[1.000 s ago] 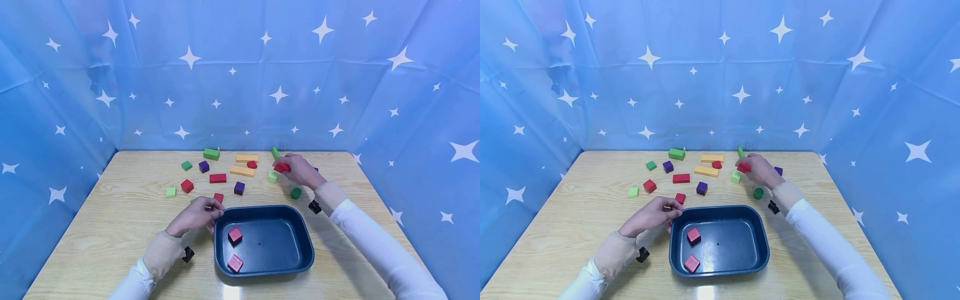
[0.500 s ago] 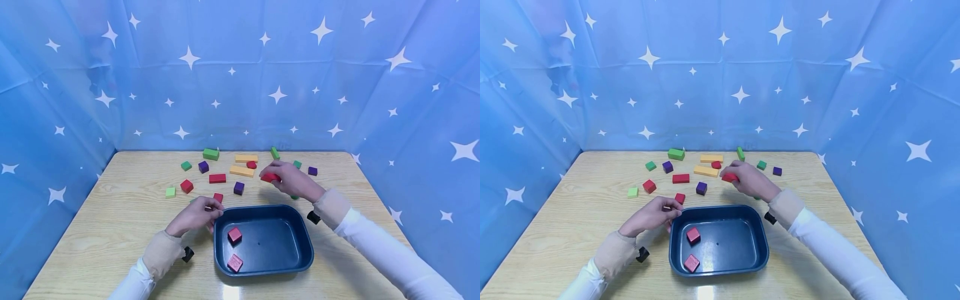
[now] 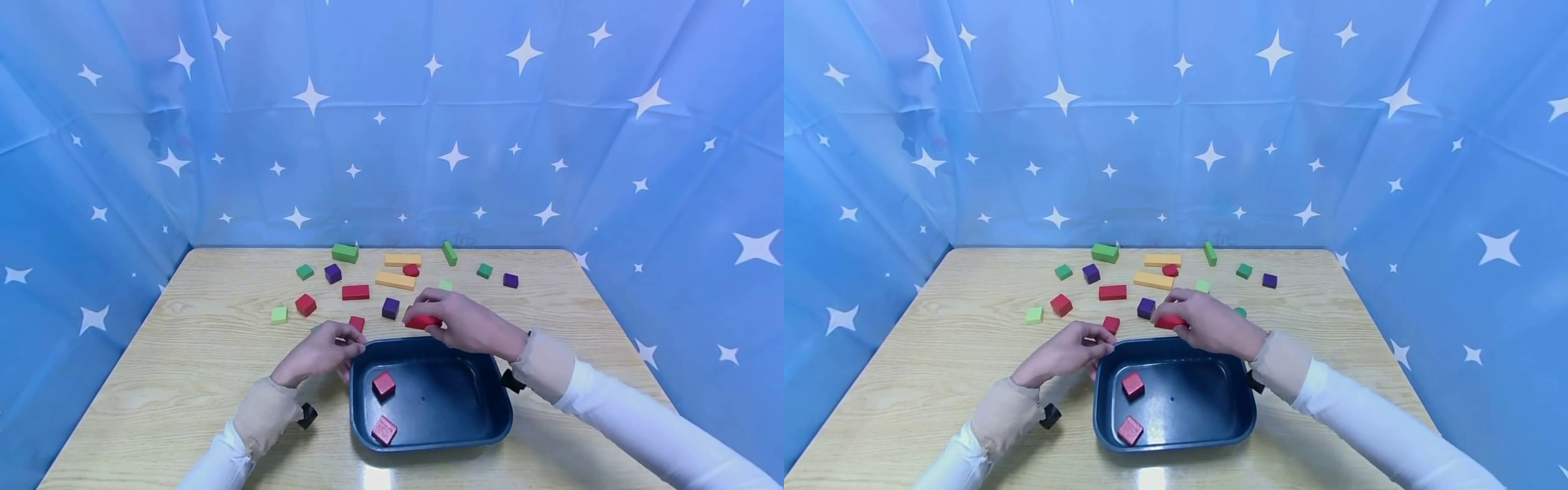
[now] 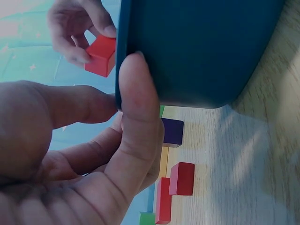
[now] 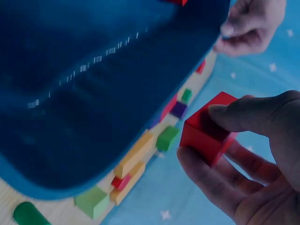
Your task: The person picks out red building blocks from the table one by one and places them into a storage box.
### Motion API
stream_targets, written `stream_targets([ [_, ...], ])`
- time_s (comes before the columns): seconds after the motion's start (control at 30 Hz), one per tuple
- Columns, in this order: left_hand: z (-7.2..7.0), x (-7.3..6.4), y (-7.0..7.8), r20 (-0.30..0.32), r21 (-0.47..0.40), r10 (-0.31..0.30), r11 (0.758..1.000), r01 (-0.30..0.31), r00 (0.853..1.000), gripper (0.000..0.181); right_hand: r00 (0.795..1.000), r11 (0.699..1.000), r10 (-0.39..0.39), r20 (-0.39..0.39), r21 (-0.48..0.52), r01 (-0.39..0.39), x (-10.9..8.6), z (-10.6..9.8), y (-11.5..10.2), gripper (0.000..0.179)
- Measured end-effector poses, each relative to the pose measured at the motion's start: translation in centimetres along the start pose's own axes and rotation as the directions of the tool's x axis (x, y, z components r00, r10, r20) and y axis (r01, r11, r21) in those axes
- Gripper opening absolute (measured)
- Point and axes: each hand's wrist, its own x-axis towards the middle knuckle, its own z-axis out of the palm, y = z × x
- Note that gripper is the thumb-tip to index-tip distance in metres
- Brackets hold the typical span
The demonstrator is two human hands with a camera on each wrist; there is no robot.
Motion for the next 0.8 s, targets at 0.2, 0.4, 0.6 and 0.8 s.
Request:
stream_targets([
  [0.2, -0.1, 0.1, 0.1, 0.011, -0.005, 0.006, 1.000, -0.006, 1.000, 0.015, 0.996, 0.998, -0.064, 0.055, 0.002, 0.064, -0.5, 0.5, -1.5, 0.040],
  [0.4, 0.0, 0.2, 0.0, 0.012, -0.003, -0.001, 1.000, 0.001, 1.000, 0.015, 0.987, 0.996, -0.093, 0.130, 0.012, 0.092, -1.0, 1.3, -2.3, 0.040],
  [0.6, 0.1, 0.2, 0.0, 0.003, 0.009, -0.012, 1.000, 0.012, 1.000, 0.015, 0.977, 0.991, -0.129, 0.172, -0.019, 0.134, -1.2, 2.4, -2.5, 0.037],
  [0.8, 0.1, 0.1, 0.1, -0.001, 0.015, -0.017, 1.000, 0.017, 1.000, 0.013, 0.961, 0.993, -0.102, 0.257, -0.024, 0.112, -1.1, 3.6, -2.5, 0.036],
])
